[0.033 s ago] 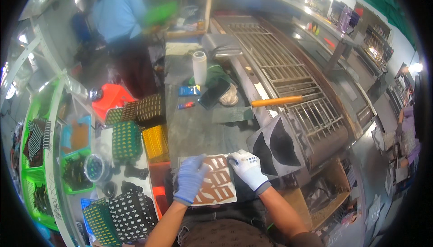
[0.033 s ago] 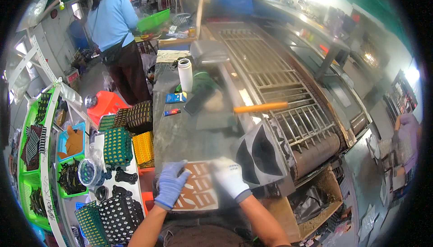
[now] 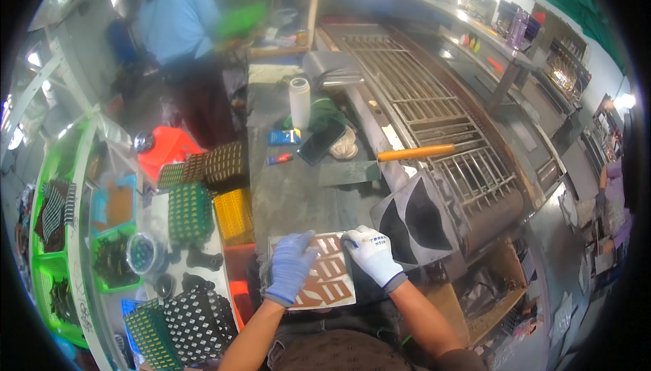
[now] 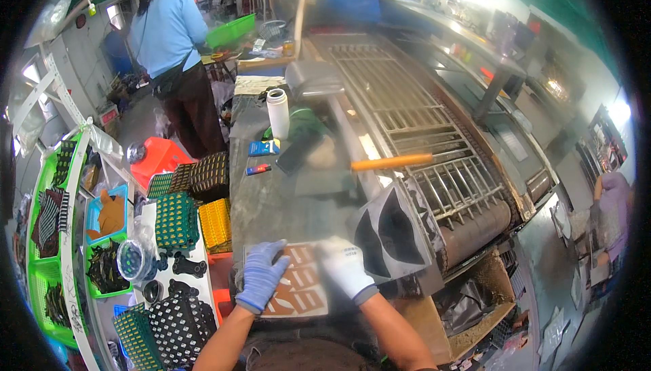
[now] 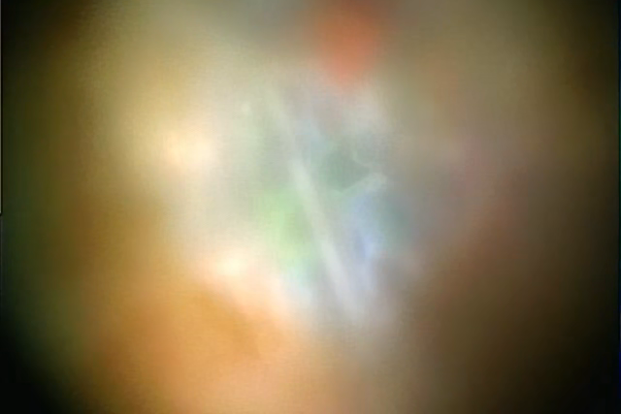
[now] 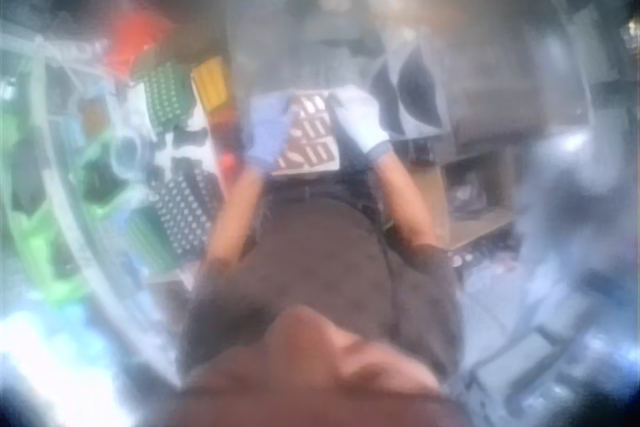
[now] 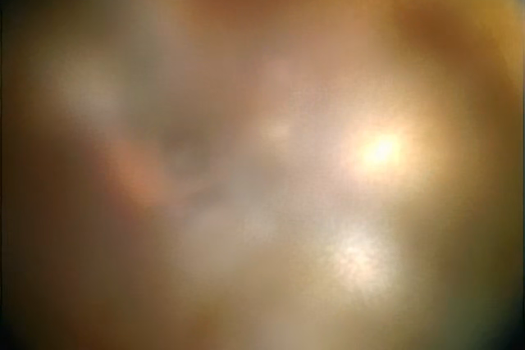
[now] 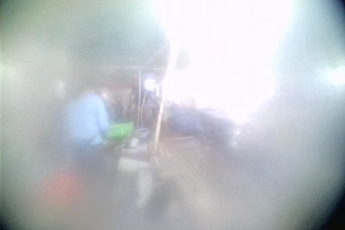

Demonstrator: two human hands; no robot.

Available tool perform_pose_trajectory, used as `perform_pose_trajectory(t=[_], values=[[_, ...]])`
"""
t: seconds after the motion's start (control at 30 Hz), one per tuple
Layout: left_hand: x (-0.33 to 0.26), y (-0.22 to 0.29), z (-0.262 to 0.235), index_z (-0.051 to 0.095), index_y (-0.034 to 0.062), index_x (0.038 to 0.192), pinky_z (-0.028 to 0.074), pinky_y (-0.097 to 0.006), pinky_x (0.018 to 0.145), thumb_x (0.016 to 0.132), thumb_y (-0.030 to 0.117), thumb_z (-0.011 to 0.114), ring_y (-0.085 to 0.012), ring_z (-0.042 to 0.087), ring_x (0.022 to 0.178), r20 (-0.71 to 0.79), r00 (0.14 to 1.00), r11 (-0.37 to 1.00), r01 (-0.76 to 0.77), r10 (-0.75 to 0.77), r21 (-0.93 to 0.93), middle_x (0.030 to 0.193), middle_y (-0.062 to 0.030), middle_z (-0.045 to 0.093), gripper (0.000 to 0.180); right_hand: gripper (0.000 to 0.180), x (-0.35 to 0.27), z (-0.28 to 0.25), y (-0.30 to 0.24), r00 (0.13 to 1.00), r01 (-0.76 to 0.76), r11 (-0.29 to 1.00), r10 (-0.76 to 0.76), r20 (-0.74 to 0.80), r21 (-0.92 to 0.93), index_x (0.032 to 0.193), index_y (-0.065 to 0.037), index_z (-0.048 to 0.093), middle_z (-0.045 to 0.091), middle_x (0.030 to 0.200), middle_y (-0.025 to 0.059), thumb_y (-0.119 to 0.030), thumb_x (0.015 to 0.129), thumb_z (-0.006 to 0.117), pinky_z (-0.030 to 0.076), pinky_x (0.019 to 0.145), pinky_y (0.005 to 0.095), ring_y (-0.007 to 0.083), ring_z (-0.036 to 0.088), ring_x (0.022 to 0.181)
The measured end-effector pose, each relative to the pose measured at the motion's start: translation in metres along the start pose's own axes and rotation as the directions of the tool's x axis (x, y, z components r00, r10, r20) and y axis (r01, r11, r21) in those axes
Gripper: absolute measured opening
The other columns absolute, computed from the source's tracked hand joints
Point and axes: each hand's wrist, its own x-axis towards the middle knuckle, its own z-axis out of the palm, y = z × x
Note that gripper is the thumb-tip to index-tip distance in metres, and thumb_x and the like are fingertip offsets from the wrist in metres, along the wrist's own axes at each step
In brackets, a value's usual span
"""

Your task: The person separates individual shoe parts from a sheet of connected components using gloved hands. They peel off each piece and place them into a nearby bin. The task is performed repeatedly with multiple sheets of components.

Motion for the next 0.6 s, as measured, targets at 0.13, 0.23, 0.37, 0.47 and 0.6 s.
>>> perform_pose_trajectory(t=[0.13,0.23,0.37,0.47,0.6], values=[[0.019,-0.002,0.027,0.075,0.0086,0.116,0.048,-0.046,0.092,0.078,0.022,0.08,-0.0339,0.061,0.096,0.006,0.99,0.983,-0.138,0.138,0.119,0.097,-0.0129,0.069,0.041,0.011,0.007,0.003,-0.001,0.997,-0.031,0.999,0.033,0.063,-0.033,0.098,-0.015,0.077,0.071,0.093,0.0098,-0.021,0.09,0.072,0.056,0.076,0.0439,0.0321,0.071,0.089],[0.021,-0.011,0.028,0.077,0.0107,0.112,0.048,-0.046,0.092,0.078,0.023,0.08,-0.034,0.061,0.097,0.04,0.986,0.975,-0.169,0.164,0.145,0.099,-0.0127,0.069,0.036,0.018,0.007,0.001,-0.005,0.996,-0.034,0.894,-0.006,0.088,0.447,0.104,-0.01,0.078,0.074,0.103,0.013,-0.019,0.09,0.072,0.057,0.086,0.0385,0.0299,0.073,0.098],[0.022,-0.019,0.016,0.079,0.0119,0.108,0.049,-0.045,0.094,0.078,0.024,0.081,-0.033,0.061,0.101,0.053,0.989,0.99,-0.137,0.138,-0.015,0.103,-0.0132,0.069,0.033,0.016,0.004,-0.004,-0.016,0.999,-0.024,0.946,0.011,0.042,0.325,0.101,-0.01,0.078,0.074,0.101,0.0122,-0.018,0.089,0.071,0.058,0.082,0.0393,0.0302,0.073,0.093],[0.025,-0.014,0.015,0.081,0.0111,0.105,0.049,-0.045,0.097,0.078,0.023,0.082,-0.0325,0.061,0.105,0.06,0.994,0.996,-0.087,0.088,-0.028,0.106,-0.0137,0.07,0.03,0.011,0.006,-0.008,-0.018,0.999,-0.027,0.998,0.03,0.037,-0.06,0.095,-0.014,0.078,0.072,0.09,0.0096,-0.019,0.088,0.07,0.057,0.073,0.0433,0.0322,0.071,0.083],[0.023,-0.006,0.022,0.081,0.0112,0.102,0.05,-0.046,0.093,0.08,0.018,0.076,-0.0355,0.063,0.1,0.017,0.983,0.978,-0.185,0.185,0.101,0.107,-0.0129,0.07,0.024,0.015,0.007,-0.01,-0.016,0.996,-0.068,0.991,0.06,0.071,0.117,0.098,-0.011,0.079,0.073,0.095,0.0122,-0.019,0.087,0.072,0.058,0.077,0.0411,0.0318,0.073,0.088]])
